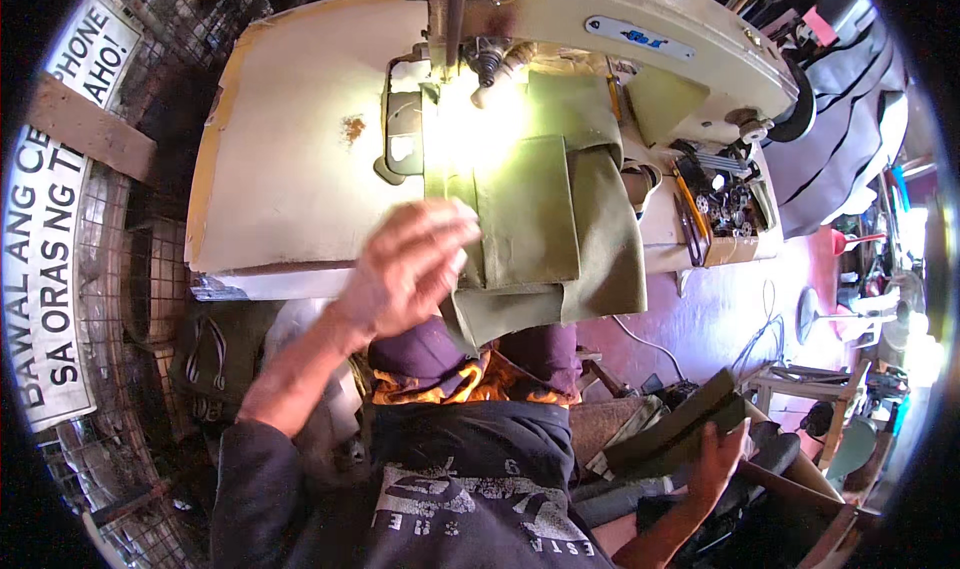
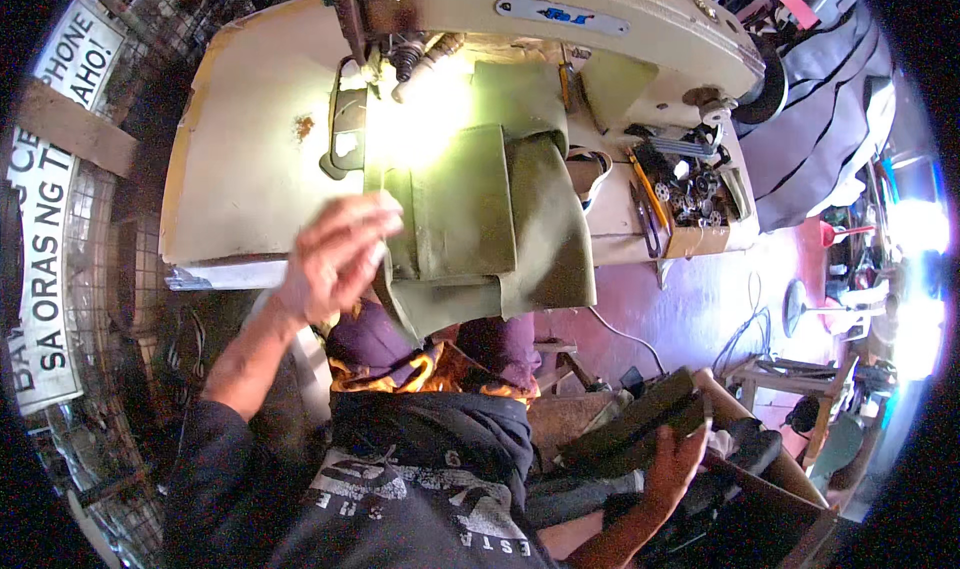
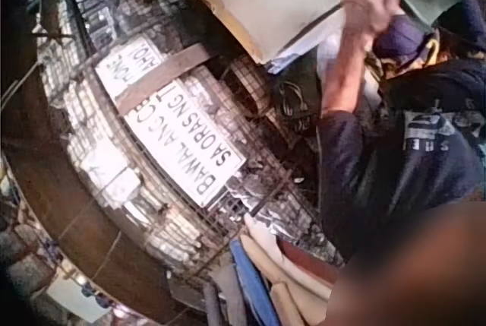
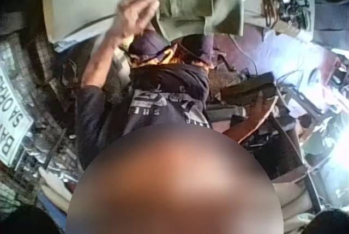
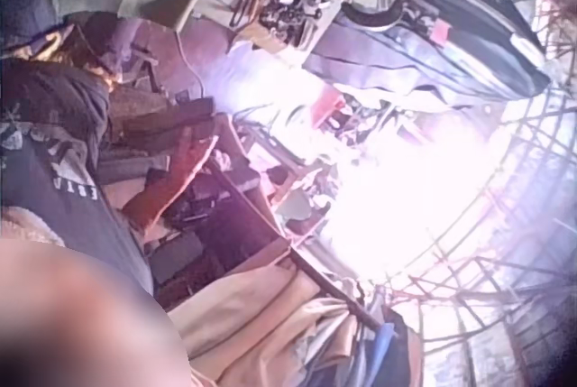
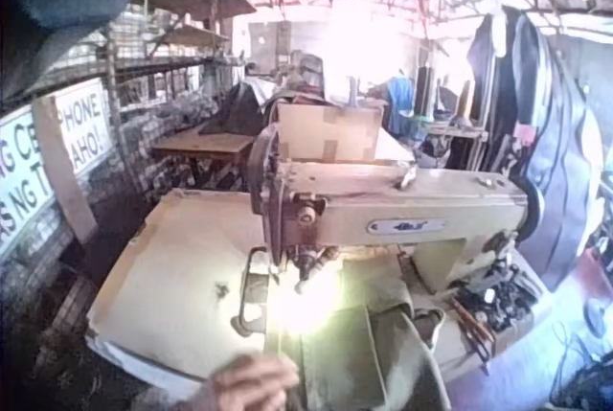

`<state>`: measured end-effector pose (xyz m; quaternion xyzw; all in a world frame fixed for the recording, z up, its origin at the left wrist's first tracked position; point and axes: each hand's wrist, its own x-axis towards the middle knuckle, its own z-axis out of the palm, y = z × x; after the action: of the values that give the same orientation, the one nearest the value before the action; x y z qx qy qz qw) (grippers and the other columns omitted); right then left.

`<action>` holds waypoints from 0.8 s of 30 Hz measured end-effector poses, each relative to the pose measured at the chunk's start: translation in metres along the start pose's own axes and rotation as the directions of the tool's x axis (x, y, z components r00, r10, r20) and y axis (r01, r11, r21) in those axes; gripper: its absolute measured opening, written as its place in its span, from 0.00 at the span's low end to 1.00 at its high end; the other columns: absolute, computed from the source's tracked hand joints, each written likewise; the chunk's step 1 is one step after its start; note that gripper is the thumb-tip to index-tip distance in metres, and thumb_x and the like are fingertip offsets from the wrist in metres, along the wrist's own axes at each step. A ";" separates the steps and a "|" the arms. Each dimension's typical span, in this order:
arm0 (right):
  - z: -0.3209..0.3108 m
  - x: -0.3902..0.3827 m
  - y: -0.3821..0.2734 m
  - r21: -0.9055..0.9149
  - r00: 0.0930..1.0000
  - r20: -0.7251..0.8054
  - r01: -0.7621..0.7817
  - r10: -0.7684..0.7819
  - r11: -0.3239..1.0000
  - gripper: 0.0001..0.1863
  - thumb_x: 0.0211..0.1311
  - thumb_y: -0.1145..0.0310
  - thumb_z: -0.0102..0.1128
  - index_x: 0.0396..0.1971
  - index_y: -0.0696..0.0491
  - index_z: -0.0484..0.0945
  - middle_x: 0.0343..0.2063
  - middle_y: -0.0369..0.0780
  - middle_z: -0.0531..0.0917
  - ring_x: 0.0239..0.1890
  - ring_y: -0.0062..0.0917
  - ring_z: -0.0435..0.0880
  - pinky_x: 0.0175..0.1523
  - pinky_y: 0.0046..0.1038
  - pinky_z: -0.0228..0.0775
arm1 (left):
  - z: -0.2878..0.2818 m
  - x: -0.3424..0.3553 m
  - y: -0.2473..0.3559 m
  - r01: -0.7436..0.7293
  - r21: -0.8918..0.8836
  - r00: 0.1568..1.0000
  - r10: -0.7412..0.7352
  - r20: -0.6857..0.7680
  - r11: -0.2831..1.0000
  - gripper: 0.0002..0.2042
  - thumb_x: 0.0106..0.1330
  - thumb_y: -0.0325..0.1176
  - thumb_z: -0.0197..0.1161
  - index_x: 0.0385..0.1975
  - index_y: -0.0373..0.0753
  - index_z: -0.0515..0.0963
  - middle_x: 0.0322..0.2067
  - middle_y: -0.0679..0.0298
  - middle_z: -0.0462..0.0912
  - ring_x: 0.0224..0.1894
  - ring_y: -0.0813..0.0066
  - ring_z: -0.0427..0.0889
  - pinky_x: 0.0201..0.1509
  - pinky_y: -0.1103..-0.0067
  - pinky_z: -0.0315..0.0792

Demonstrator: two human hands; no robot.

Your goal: Sewing components of a fabric bag using an industrial sewing machine.

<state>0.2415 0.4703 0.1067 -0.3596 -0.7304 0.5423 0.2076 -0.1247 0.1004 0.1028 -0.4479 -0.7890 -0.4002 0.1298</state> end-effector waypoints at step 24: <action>0.292 0.062 -0.112 0.417 0.794 0.561 -0.026 -0.235 0.908 0.23 0.65 0.78 0.58 0.60 0.57 0.72 0.50 0.35 0.81 0.51 0.19 0.77 0.58 0.24 0.71 | 0.029 0.050 0.040 0.341 -0.230 0.933 -0.358 -0.038 0.912 0.11 0.62 0.17 0.60 0.39 0.35 0.68 0.33 0.50 0.75 0.34 0.46 0.80 0.38 0.63 0.73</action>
<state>-0.0355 0.3117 0.1118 -0.0766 -0.6491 0.7540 0.0659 -0.1159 0.1637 0.1333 -0.2947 -0.8015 -0.5190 0.0370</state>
